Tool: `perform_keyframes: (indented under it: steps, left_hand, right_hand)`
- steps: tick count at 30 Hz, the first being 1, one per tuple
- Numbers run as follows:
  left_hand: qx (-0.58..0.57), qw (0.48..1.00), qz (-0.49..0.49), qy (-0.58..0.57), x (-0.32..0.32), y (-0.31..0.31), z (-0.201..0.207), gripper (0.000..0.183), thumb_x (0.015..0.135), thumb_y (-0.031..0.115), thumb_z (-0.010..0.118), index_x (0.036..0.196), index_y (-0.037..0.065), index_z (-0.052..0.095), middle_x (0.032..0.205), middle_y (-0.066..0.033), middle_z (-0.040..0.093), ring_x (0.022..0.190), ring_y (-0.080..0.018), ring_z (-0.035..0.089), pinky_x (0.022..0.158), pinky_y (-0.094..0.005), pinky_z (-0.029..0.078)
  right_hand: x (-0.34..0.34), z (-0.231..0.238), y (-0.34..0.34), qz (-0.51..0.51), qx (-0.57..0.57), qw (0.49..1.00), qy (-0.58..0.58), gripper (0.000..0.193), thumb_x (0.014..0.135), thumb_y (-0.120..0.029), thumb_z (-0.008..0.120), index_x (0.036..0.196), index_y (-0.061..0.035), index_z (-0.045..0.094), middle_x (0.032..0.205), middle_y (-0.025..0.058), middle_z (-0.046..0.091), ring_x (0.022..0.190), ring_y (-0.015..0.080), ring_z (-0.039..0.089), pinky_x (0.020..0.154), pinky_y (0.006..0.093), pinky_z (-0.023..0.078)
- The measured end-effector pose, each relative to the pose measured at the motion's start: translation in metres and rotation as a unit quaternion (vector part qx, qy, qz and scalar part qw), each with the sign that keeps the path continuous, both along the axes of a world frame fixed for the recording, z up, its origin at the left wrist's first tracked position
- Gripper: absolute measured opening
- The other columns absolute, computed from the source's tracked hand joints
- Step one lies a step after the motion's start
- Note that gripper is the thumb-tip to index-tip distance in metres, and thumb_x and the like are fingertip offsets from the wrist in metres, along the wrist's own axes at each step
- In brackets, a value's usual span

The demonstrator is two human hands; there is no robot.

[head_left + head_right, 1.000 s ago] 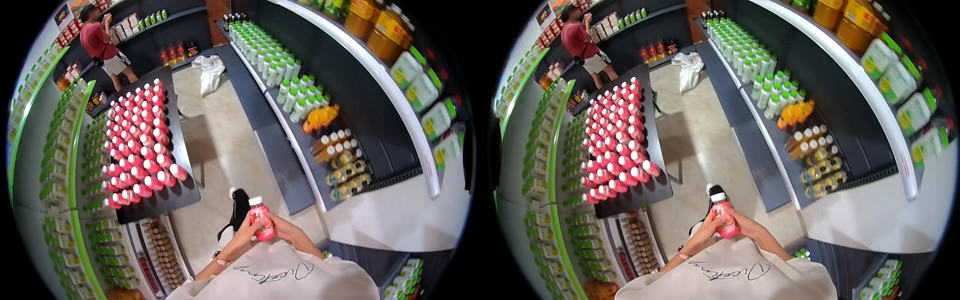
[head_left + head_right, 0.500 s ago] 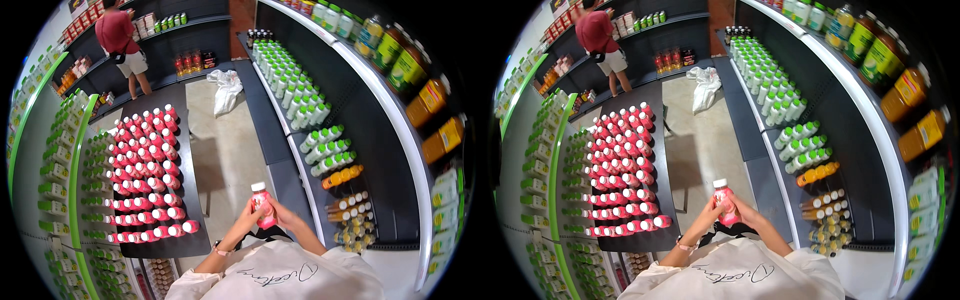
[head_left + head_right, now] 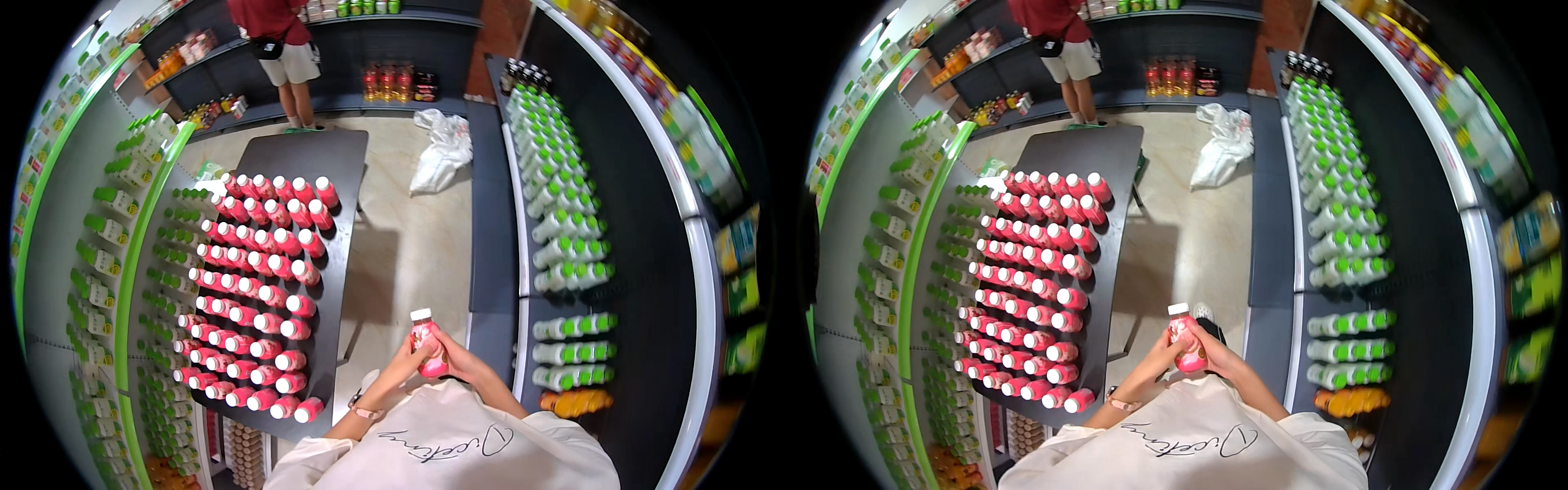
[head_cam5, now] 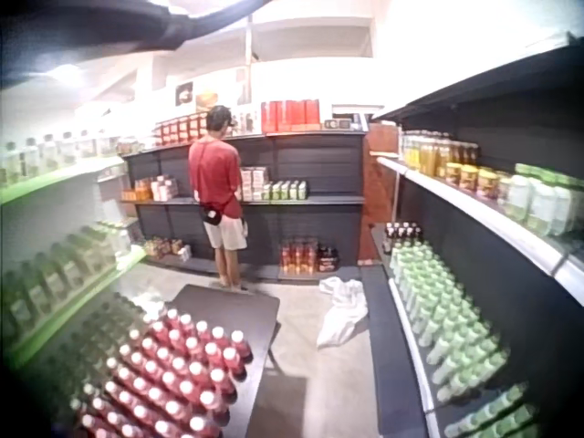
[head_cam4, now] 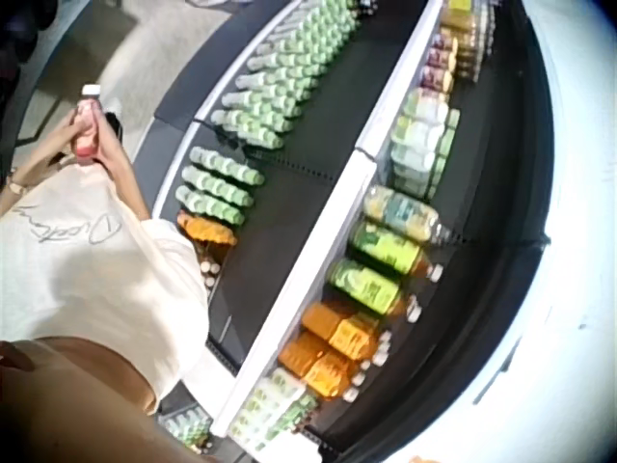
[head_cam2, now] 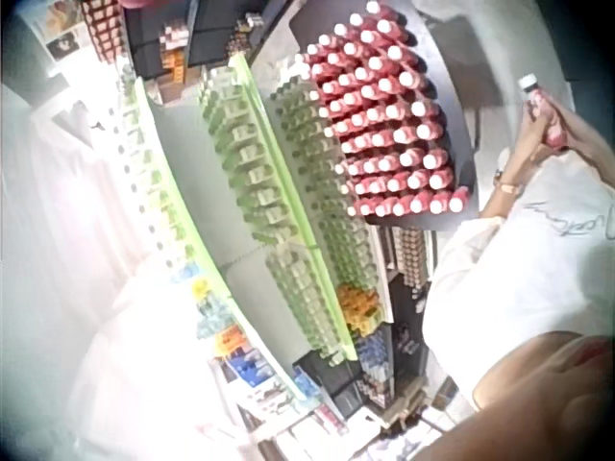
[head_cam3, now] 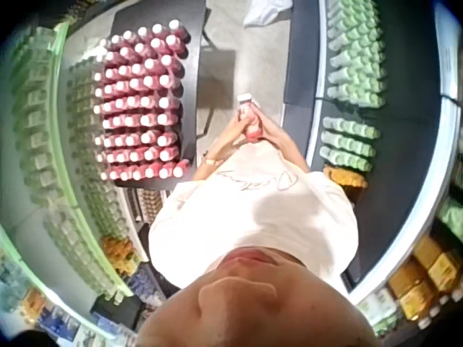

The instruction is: The person removes bottles from store shelves and arranges them on a table by hand.

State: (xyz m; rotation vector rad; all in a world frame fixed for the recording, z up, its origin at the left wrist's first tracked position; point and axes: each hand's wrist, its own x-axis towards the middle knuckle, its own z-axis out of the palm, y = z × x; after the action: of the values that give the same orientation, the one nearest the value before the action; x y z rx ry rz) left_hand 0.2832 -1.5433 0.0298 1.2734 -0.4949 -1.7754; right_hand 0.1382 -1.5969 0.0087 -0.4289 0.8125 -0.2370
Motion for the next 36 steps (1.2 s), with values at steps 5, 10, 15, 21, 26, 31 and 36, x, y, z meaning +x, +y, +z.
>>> perform_keyframes:
  steps: [5, 10, 15, 21, 26, 31, 36]
  left_hand:
    - [-0.096, 0.99, 0.03, -0.099, 0.023, -0.118, 0.007, 0.05, 0.091, 0.024, 0.056, 0.131, 0.001, 0.037, 0.12, -0.0081, 0.05, 0.109, -0.0135, 0.049, 0.092, -0.0276, 0.04]
    - [-0.118, 0.985, 0.08, -0.101, 0.038, -0.184, 0.004, 0.05, 0.091, 0.028, 0.058, 0.127, -0.002, 0.039, 0.112, -0.0105, 0.055, 0.102, -0.0143, 0.053, 0.089, -0.0274, 0.043]
    - [-0.022, 0.989, 0.145, 0.02, 0.059, -0.215, -0.005, 0.047, 0.096, 0.03, 0.047, 0.132, 0.001, 0.038, 0.119, -0.0085, 0.053, 0.108, -0.0132, 0.05, 0.094, -0.0267, 0.039]
    - [0.018, 0.983, 0.182, 0.011, 0.121, -0.274, -0.041, 0.041, 0.098, 0.039, 0.037, 0.124, 0.009, 0.045, 0.114, -0.0031, 0.051, 0.105, -0.0108, 0.048, 0.092, -0.0259, 0.037]
    - [-0.087, 0.974, 0.206, -0.03, 0.21, -0.346, -0.041, 0.047, 0.095, 0.027, 0.046, 0.132, -0.001, 0.039, 0.12, -0.0102, 0.051, 0.11, -0.0162, 0.049, 0.095, -0.0275, 0.037]
    - [-0.123, 0.928, 0.334, -0.109, 0.29, -0.392, -0.009, 0.05, 0.093, 0.018, 0.049, 0.135, -0.001, 0.034, 0.126, -0.0135, 0.048, 0.114, -0.0189, 0.049, 0.096, -0.0309, 0.039]
    - [-0.131, 0.895, 0.422, -0.062, 0.335, -0.403, -0.004, 0.051, 0.093, 0.017, 0.048, 0.138, 0.0, 0.031, 0.13, -0.0116, 0.043, 0.121, -0.0182, 0.041, 0.101, -0.0289, 0.032]
  right_hand:
    - [0.026, 0.017, -0.136, 0.081, -0.089, 0.993, 0.018, 0.051, 0.094, -0.051, 0.04, 0.125, -0.0108, 0.045, 0.111, 0.0027, 0.058, 0.093, 0.0114, 0.061, 0.075, 0.0307, 0.053]
    - [0.043, 0.011, -0.212, 0.089, -0.104, 0.991, 0.006, 0.047, 0.094, -0.046, 0.044, 0.124, -0.0089, 0.045, 0.109, 0.003, 0.057, 0.095, 0.011, 0.059, 0.079, 0.0288, 0.052]
    - [0.069, -0.004, -0.264, 0.185, -0.03, 0.982, 0.006, 0.053, 0.092, -0.042, 0.052, 0.132, -0.0105, 0.038, 0.115, 0.0046, 0.056, 0.101, 0.0126, 0.059, 0.082, 0.0295, 0.052]
    - [0.149, -0.002, -0.324, 0.251, -0.061, 0.966, 0.027, 0.062, 0.083, -0.021, 0.067, 0.134, -0.009, 0.034, 0.117, 0.0058, 0.054, 0.104, 0.0152, 0.056, 0.087, 0.0306, 0.047]
    - [0.239, -0.01, -0.402, 0.221, -0.129, 0.966, 0.023, 0.068, 0.072, -0.006, 0.075, 0.131, -0.0066, 0.039, 0.112, 0.0042, 0.056, 0.102, 0.0133, 0.055, 0.088, 0.0288, 0.045]
    - [0.347, 0.014, -0.467, 0.257, -0.262, 0.93, 0.01, 0.066, 0.065, -0.006, 0.079, 0.122, -0.0058, 0.046, 0.111, 0.0037, 0.056, 0.102, 0.0143, 0.055, 0.089, 0.0305, 0.044]
    - [0.418, 0.003, -0.494, 0.295, -0.4, 0.866, -0.054, 0.064, 0.064, -0.006, 0.079, 0.119, -0.0053, 0.048, 0.111, 0.0045, 0.056, 0.104, 0.0148, 0.053, 0.091, 0.0305, 0.042]
